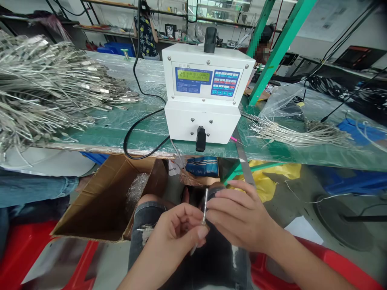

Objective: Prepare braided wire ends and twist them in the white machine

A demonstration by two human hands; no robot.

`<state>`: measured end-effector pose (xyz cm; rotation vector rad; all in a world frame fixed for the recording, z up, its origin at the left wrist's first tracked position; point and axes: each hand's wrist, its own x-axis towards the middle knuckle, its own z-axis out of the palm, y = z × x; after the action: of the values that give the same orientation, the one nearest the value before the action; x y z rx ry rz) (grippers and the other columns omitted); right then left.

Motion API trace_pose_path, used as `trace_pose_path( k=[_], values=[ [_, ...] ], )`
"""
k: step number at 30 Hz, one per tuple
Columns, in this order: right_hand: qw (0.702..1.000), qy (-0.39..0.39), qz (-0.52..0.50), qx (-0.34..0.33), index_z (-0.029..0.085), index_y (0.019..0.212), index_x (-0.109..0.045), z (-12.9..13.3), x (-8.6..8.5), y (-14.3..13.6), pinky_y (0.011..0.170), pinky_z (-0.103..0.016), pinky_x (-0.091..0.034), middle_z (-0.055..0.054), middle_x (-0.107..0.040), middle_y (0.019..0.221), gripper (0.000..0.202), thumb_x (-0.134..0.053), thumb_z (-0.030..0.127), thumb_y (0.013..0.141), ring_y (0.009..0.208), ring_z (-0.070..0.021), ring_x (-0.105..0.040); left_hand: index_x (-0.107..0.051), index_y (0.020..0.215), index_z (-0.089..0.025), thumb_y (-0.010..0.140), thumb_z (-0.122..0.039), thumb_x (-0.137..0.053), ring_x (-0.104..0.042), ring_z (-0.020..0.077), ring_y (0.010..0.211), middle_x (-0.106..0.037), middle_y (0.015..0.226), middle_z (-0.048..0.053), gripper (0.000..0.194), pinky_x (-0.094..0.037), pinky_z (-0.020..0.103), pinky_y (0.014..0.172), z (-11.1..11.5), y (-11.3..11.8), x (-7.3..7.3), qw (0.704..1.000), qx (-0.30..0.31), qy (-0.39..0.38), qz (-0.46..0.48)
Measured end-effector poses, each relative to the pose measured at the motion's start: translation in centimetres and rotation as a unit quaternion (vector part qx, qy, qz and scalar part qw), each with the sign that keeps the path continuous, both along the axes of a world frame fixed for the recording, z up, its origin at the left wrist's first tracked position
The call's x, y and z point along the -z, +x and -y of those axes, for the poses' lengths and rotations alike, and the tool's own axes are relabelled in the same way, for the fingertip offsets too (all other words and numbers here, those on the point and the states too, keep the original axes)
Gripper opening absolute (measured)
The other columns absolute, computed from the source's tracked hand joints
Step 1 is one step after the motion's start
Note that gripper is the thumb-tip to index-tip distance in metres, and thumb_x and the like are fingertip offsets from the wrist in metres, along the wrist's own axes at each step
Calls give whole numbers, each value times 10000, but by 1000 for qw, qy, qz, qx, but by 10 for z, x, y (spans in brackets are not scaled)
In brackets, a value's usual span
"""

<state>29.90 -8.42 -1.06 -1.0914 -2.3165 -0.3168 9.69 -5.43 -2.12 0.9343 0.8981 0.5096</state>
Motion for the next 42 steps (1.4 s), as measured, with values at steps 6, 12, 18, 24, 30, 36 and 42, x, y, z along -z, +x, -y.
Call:
trace_pose_path(
  k=[6, 12, 18, 24, 30, 36, 42],
  values=[
    [992, -62, -106, 16, 241, 883, -625, -1, -1, -7, 1004, -387, -387, 45, -709, 903, 100, -602, 149, 852, 913, -148, -601, -692, 811, -191, 764, -292, -773, -567, 83, 698, -660, 739, -22, 138, -467, 149, 648, 0, 3, -2, 999, 0, 47, -25],
    [972, -137, -191, 22, 219, 900, -611, 0, -8, 3, 887, -387, -425, -5, -669, 926, 107, -622, 120, 860, 934, -173, -566, -711, 803, -207, 761, -290, -775, -583, 91, 698, -671, 728, -26, 112, -472, 152, 652, -2, -1, -1, 996, -17, 73, -51],
    [988, -116, -103, 21, 221, 988, -626, 4, -20, 5, 998, -407, -371, -1, -668, 994, 120, -643, 173, 880, 950, -166, -560, -705, 790, -199, 756, -295, -774, -570, 90, 675, -656, 703, -27, 123, -464, 157, 635, -2, 0, -3, 995, -12, 76, -56],
    [995, -78, -59, 16, 219, 954, -641, 3, -11, -2, 1037, -385, -333, 32, -680, 920, 85, -627, 162, 893, 906, -157, -536, -689, 816, -188, 772, -315, -754, -565, 95, 691, -662, 735, -14, 149, -458, 168, 639, -1, 2, -4, 996, 8, 70, -59],
    [987, -102, -126, 0, 194, 891, -627, 3, -7, -6, 952, -387, -375, 13, -674, 883, 63, -597, 139, 882, 882, -165, -533, -689, 799, -198, 779, -283, -745, -575, 93, 698, -657, 730, -27, 104, -473, 162, 648, 0, 1, -4, 996, 10, 73, -57],
    [875, -381, -292, 61, 206, 762, -604, 3, -13, -10, 792, -305, -418, 38, -630, 825, 117, -632, 99, 800, 870, -140, -555, -737, 814, -228, 813, -254, -705, -655, 121, 784, -736, 830, -10, 42, -507, 168, 707, 0, 2, 0, 987, 30, 137, -80],
    [853, -416, -308, 68, 233, 812, -634, 3, -11, -9, 812, -293, -429, 53, -634, 877, 97, -631, 146, 855, 911, -129, -558, -738, 817, -236, 804, -253, -719, -659, 116, 776, -733, 818, -20, 28, -514, 157, 704, -1, 2, 4, 987, 9, 139, -74]
  ],
)
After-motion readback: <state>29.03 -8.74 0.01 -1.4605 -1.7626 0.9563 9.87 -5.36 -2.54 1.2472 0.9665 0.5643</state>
